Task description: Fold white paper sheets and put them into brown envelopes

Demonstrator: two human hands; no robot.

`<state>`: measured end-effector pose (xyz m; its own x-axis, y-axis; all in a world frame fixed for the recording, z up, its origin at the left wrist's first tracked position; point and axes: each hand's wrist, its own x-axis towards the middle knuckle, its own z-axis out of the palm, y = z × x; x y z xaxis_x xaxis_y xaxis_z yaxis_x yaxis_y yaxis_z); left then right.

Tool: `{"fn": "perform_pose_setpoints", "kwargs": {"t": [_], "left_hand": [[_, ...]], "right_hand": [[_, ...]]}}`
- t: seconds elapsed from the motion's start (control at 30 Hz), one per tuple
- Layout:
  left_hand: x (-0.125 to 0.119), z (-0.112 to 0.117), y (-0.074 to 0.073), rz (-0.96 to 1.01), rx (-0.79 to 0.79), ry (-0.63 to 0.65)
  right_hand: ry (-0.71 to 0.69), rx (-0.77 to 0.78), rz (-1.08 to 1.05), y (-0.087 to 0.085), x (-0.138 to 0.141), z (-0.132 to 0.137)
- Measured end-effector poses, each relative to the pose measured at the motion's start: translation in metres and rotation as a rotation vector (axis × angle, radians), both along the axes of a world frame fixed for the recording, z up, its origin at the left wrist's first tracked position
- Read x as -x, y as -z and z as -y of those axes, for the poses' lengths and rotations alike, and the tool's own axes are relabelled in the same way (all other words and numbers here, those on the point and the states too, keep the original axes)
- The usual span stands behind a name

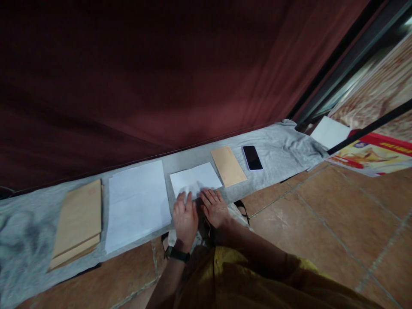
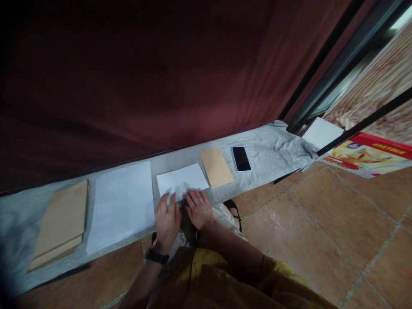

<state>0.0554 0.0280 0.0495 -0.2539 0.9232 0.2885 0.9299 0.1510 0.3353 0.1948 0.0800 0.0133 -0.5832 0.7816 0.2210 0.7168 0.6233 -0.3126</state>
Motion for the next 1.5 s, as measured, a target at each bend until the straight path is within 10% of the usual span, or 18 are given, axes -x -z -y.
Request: {"fn": "perform_pose_setpoints", "kwargs": {"t": [0.13, 0.57, 1.5], "left_hand": [[-0.011, -0.002, 0.022, -0.001, 0.072, 0.213], [0.000, 0.008, 0.048, -0.079, 0.089, 0.164], [0.008, 0.029, 0.041, -0.042, 0.049, -0.036]], "right_hand": [[-0.103, 0.017, 0.028, 0.008, 0.004, -0.002], [-0.024, 0.011, 0.020, 0.004, -0.003, -0.001], [0.135, -0.054, -0.024, 0.018, -0.046, -0.009]]}}
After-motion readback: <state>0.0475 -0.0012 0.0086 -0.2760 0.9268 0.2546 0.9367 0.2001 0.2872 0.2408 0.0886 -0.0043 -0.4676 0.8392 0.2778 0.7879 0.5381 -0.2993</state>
